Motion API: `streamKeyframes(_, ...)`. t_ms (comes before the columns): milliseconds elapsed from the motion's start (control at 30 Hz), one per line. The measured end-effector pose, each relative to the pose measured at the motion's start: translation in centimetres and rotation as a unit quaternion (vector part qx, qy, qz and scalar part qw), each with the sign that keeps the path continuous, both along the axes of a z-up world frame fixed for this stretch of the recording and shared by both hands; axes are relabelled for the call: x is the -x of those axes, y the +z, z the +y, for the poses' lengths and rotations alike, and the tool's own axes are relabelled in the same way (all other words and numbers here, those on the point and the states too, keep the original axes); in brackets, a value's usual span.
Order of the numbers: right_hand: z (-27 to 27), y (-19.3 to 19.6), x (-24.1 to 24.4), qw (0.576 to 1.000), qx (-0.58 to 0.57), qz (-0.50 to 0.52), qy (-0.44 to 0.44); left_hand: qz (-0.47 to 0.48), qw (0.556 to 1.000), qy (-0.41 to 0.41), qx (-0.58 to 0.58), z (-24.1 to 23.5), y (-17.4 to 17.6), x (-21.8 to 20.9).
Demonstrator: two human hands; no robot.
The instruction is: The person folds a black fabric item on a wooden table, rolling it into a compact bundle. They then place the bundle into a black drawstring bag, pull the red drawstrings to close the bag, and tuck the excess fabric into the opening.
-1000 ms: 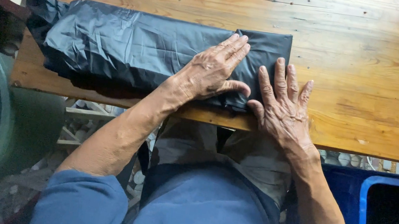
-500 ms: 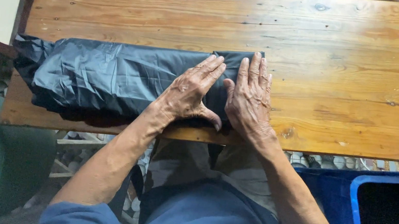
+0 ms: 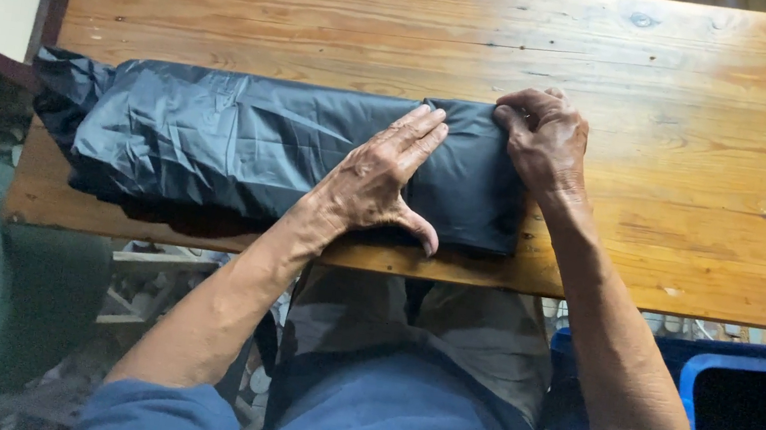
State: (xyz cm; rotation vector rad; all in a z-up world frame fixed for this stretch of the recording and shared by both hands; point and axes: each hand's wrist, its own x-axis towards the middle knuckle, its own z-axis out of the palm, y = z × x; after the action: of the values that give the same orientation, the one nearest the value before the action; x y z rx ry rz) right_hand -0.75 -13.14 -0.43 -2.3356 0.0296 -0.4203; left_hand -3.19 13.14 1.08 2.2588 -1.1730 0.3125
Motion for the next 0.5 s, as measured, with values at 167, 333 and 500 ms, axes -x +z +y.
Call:
streamKeyframes(167, 3.5, 2.9, 2.8, 0.993, 0.105, -0.053, 0.009, -0.004, 1.000, 0.001, 0.016, -0.2, 0.1, 0.2)
streamKeyframes(333, 10.4, 4.8, 6.4, 0.975, 0.193, 0.013, 0.107, 0.002, 0.999, 0.024, 0.047, 0.1, 1.2, 0.9)
streamKeyframes(500, 9.8, 4.7, 6.3, 0.960, 0.265, 0.064, 0.063, 0.074, 0.992, 0.016, 0.101, -0.3, 0.0, 0.9)
